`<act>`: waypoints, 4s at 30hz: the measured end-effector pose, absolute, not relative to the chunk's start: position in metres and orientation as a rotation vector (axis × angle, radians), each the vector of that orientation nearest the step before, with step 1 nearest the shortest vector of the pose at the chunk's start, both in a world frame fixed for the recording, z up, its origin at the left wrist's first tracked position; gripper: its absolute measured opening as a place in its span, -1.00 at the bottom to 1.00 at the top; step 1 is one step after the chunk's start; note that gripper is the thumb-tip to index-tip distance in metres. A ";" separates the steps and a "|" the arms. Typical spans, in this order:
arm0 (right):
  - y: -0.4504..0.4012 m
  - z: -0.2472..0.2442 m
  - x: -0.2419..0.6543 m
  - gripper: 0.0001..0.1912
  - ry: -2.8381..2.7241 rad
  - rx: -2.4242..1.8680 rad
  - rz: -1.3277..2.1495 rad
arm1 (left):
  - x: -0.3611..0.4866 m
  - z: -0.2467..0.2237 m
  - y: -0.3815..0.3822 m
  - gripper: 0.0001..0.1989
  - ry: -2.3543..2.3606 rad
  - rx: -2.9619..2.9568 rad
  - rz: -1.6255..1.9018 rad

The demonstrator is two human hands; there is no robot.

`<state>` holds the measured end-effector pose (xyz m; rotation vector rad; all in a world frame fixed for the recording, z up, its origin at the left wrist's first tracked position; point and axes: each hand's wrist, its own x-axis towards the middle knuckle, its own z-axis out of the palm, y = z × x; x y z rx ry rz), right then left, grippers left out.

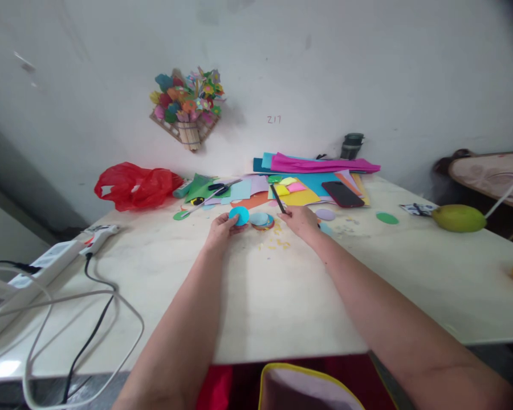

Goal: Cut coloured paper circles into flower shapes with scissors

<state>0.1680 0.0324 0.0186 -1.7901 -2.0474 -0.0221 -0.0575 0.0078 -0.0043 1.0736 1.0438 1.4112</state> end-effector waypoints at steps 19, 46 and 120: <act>0.051 0.034 0.173 -0.66 -2.196 -1.937 -0.130 | -0.053 -0.008 0.008 -0.58 1.119 1.210 1.360; 0.033 0.038 0.203 -0.68 -2.169 -2.107 -0.076 | -0.055 -0.012 0.012 -0.64 1.073 1.216 1.327; 0.015 0.018 0.136 -0.68 -1.323 -1.036 1.277 | -0.042 -0.002 0.002 -0.62 0.948 1.267 1.061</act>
